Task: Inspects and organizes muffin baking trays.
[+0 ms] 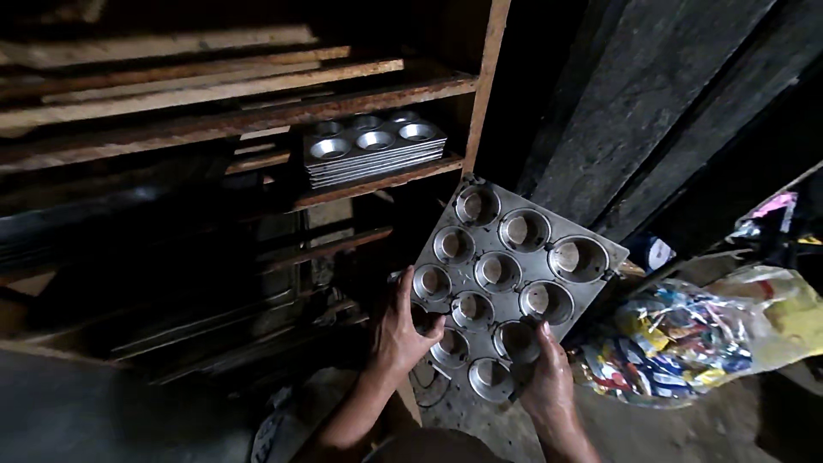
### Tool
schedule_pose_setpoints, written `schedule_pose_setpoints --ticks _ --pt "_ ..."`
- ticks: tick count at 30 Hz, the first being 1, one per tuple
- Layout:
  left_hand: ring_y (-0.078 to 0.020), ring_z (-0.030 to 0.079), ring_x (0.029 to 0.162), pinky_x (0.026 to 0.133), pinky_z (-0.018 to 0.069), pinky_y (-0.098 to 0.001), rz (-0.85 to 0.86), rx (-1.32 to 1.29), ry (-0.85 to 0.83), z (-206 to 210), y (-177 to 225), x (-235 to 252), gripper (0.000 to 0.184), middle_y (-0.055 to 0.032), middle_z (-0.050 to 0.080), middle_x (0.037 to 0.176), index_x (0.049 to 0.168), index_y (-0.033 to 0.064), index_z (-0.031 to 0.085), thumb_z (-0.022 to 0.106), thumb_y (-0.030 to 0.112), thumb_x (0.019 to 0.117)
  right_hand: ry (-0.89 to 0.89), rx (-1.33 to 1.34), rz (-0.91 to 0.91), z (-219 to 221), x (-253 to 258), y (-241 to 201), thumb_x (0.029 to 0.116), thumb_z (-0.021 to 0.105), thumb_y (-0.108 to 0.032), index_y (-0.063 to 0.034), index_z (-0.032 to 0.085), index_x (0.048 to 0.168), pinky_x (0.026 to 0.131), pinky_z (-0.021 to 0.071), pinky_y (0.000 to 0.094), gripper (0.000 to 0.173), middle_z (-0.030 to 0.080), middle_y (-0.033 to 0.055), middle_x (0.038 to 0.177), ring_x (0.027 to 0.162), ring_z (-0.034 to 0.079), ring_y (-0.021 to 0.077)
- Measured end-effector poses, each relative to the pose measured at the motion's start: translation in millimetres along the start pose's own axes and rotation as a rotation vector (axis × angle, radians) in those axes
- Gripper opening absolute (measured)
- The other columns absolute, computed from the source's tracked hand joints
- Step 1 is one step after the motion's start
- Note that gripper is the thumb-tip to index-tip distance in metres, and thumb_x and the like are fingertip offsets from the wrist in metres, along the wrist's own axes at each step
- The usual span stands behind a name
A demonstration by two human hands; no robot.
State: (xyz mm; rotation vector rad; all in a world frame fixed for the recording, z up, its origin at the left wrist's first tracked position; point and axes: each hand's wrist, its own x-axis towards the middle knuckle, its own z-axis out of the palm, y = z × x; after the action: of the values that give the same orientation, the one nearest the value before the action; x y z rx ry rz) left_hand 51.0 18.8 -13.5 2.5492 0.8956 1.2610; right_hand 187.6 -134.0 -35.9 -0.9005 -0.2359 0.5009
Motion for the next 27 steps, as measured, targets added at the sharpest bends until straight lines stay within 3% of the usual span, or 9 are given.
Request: schedule_pose_setpoints --ticks 3,8,11,14,16,18,23,25,27 --pt "-0.0291 0.073 0.107 0.09 0.0594 -0.0425 0.013 -0.048 0.063 4 -8 -1 0.072 -0.0196 0.071 0.122 0.141 -0.0066 0.053 0.075 0.028 0.0824 0.007 0.014 0.011 0 0 0 0.1049 0.042 -0.032 -0.015 0.071 0.092 0.074 0.0619 0.0267 0.036 0.075 -0.002 0.085 0.079 0.072 0.0066" --pt "-0.0349 0.065 0.121 0.099 0.0535 -0.0508 -0.049 -0.028 -0.044 1 -1 -3 0.109 -0.0209 0.06 0.14 0.149 -0.0017 0.046 0.079 0.065 0.0703 0.012 0.024 0.04 -1 1 3 0.1062 0.039 -0.031 -0.0126 0.07 0.095 0.073 0.0617 0.0266 0.038 0.075 -0.0012 0.085 0.079 0.072 0.0069" --pt "-0.0387 0.062 0.122 0.098 0.0527 -0.053 -0.101 0.0 -0.061 3 2 -2 0.111 -0.0235 0.058 0.141 0.15 -0.0006 0.046 0.077 0.069 0.0696 0.0 0.008 0.039 2 0 3 0.1061 0.039 -0.03 -0.0138 0.071 0.093 0.073 0.0618 0.0263 0.039 0.075 -0.0018 0.084 0.079 0.072 0.0062" --pt "-0.0358 0.064 0.121 0.1 0.0526 -0.0501 -0.115 -0.121 -0.039 3 -4 -1 0.08 -0.0238 0.061 0.137 0.147 -0.0027 0.049 0.074 0.045 0.0882 -0.002 -0.006 0.037 3 1 2 0.1057 0.039 -0.031 -0.015 0.071 0.091 0.071 0.0618 0.0261 0.039 0.075 -0.0024 0.083 0.078 0.072 0.0059" --pt "-0.027 0.067 0.117 0.1 0.0543 -0.0408 -0.123 -0.287 -0.026 2 -14 3 0.057 -0.0223 0.064 0.133 0.145 -0.0045 0.049 0.065 0.022 0.0979 0.007 -0.006 0.042 2 3 1 0.1058 0.037 -0.031 -0.0149 0.07 0.091 0.07 0.0617 0.0257 0.04 0.075 -0.0026 0.083 0.077 0.072 0.0056" --pt "-0.0163 0.066 0.116 0.098 0.0538 -0.0293 -0.163 -0.48 -0.031 -2 -22 5 0.048 -0.021 0.063 0.131 0.144 -0.007 0.048 0.055 0.016 0.103 0.02 0.003 0.05 1 5 0 0.1062 0.036 -0.032 -0.0151 0.069 0.093 0.071 0.0614 0.0252 0.039 0.074 -0.0033 0.083 0.077 0.071 0.0052" --pt "-0.0207 0.052 0.136 0.11 0.0453 -0.0353 -0.507 -0.804 -0.089 -3 -38 -5 0.081 -0.019 0.049 0.151 0.156 -0.0057 0.025 0.028 0.058 0.1055 0.011 -0.034 -0.159 -2 5 -15 0.1024 0.05 -0.024 -0.0179 0.07 0.091 0.072 0.0625 0.0259 0.024 0.076 -0.0054 0.083 0.077 0.072 0.005" --pt "-0.021 0.051 0.138 0.111 0.0441 -0.0366 -0.659 -0.936 -0.087 0 -41 -10 0.084 -0.017 0.046 0.155 0.159 -0.0019 0.022 0.017 0.062 0.1043 -0.047 -0.117 -0.348 -5 2 -27 0.0959 0.068 -0.03 -0.0271 0.074 0.092 0.076 0.0616 0.0229 0.008 0.076 -0.0113 0.086 0.081 0.072 0.0011" --pt "-0.0209 0.048 0.141 0.112 0.0426 -0.0364 -0.691 -1.011 -0.053 1 -40 -12 0.093 -0.0171 0.041 0.159 0.159 -0.0021 0.019 0.014 0.07 0.1007 -0.178 -0.318 -0.569 -10 1 -38 0.0949 0.069 -0.037 -0.0395 0.075 0.094 0.079 0.0574 0.0149 0.006 0.074 -0.0223 0.091 0.086 0.068 -0.0081"
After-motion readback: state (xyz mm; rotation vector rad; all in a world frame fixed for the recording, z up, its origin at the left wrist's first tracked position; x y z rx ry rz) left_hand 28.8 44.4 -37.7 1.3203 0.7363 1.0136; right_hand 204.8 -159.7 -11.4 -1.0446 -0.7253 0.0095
